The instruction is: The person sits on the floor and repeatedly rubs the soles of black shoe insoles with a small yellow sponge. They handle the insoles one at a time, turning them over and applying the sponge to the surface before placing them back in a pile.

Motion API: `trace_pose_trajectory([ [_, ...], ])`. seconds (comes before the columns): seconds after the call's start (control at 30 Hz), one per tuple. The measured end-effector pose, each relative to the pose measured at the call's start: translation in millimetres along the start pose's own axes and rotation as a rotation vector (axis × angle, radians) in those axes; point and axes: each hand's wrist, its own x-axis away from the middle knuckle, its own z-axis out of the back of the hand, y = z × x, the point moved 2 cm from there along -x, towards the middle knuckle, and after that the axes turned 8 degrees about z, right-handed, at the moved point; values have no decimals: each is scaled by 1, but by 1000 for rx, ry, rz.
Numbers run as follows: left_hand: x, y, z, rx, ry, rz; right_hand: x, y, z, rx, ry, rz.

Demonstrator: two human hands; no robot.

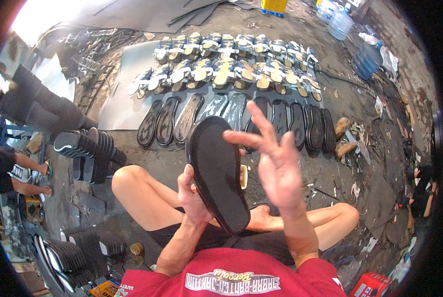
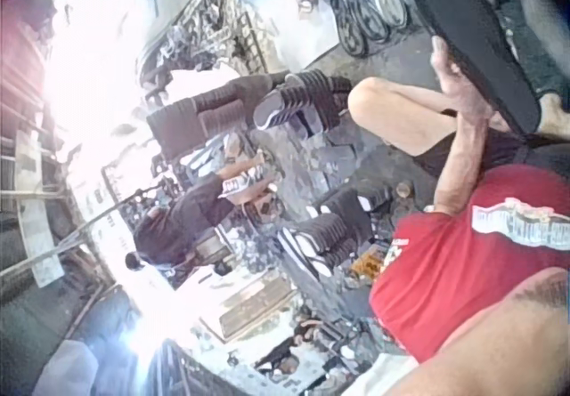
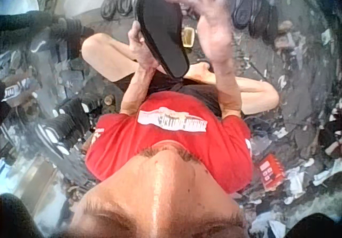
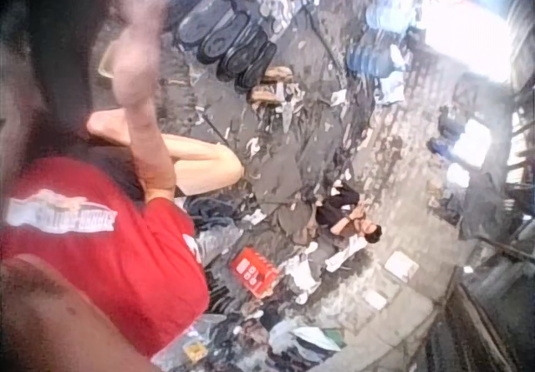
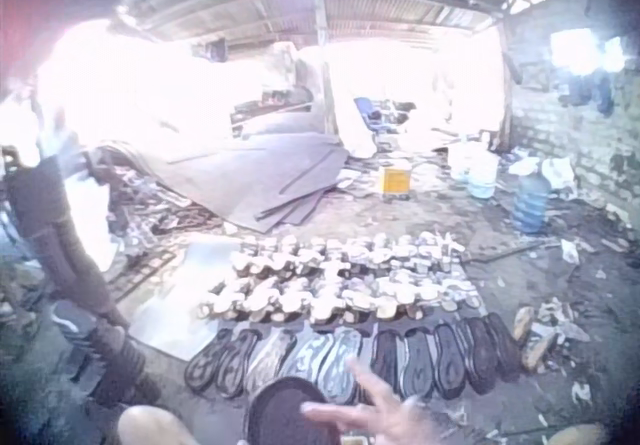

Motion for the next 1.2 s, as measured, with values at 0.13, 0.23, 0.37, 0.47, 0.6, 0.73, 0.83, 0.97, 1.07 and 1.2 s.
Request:
trace_pose_trajectory([
  [0.13,5,-8,-20,-139,202,-81,20,13,-36,805,4,82],
  [0.23,10,-17,-3,-403,229,-182,39,22,-57,846,-26,38],
  [0.37,13,-24,-10,-371,99,-121,45,19,-66,813,-69,27],
  [0.47,14,-20,-13,-389,101,-131,39,14,-63,881,-83,29],
  [0.6,19,-12,-12,-432,234,-171,32,14,-55,1040,-127,29],
  [0.73,21,-8,-5,-338,176,-161,27,16,-45,1113,-155,37],
  [0.83,23,-3,-5,-279,223,-95,26,18,-41,1161,-178,36],
  [0.97,22,2,-11,-214,253,-41,22,17,-34,1198,-210,47],
  [1.07,21,7,-13,-228,263,-19,22,18,-32,1217,-236,43],
  [1.2,20,11,-16,-277,323,23,22,19,-31,1244,-265,33],
])
